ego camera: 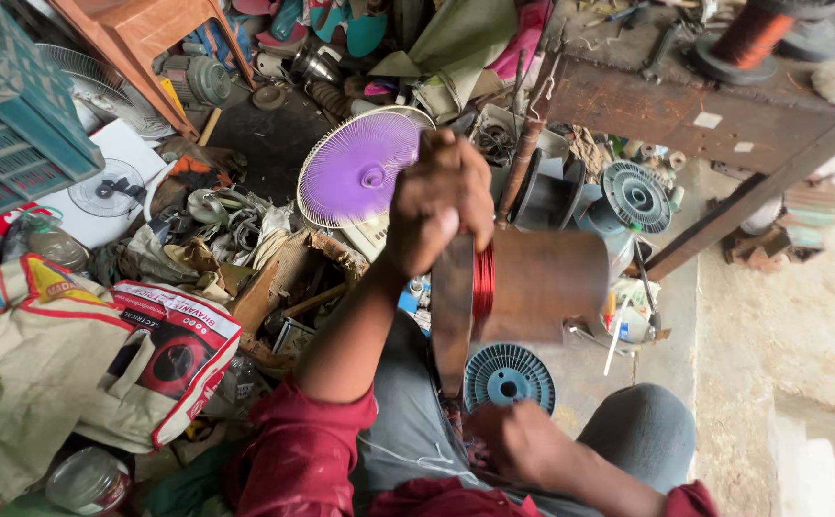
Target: The person winds red insulated wire around a wooden spool by hand, then secures the coil with a thin white string. They use scissors to cut the string and the wire.
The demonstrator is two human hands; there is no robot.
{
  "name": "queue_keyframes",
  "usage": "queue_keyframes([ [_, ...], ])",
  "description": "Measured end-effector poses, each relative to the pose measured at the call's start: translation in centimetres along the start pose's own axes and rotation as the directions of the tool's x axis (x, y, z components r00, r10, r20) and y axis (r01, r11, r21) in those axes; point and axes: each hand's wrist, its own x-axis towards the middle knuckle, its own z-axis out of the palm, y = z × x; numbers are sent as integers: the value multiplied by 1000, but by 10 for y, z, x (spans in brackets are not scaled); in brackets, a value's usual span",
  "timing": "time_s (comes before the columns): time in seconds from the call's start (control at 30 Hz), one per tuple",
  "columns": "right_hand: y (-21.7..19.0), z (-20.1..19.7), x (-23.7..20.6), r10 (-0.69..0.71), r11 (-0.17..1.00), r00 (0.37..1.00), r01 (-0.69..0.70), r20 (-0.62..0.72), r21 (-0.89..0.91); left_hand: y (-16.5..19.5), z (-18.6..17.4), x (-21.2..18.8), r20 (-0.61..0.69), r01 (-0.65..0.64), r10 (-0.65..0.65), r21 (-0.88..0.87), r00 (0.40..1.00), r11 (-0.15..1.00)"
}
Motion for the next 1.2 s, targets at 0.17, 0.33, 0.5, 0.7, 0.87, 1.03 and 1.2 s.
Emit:
queue_keyframes([
  [0.17, -100, -68, -22, -205, 958, 979, 200, -2, -204, -22, 1, 10, -5, -71, 71, 61, 997, 996],
  [0.33, -113, -177, 13, -456, 170, 885, 187, 91, -968, 0, 24, 3, 40, -43, 43, 0, 998, 999],
  [0.5, -21, -270, 100, -311, 282, 939, -55, -145, -958, 41, 36, -15, 83, -26, 33, -85, 996, 996],
  [0.7, 116, -147, 88, 402, 412, 883, -411, -243, -813, 53, 25, -21, 128, -28, 48, -154, 991, 988],
  [0.87, 115, 2, 35, 405, 751, 914, -346, -22, -563, 19, 9, -11, 29, 22, -18, -135, 999, 991],
  [1.03, -19, -10, 12, 86, 996, 979, -91, 183, 22, -19, -8, 6, -50, -68, 69, 36, 996, 997],
  [1.2, -125, -102, 13, -309, 911, 949, 314, 61, -266, -23, 4, 7, -35, -85, 86, 31, 996, 996],
])
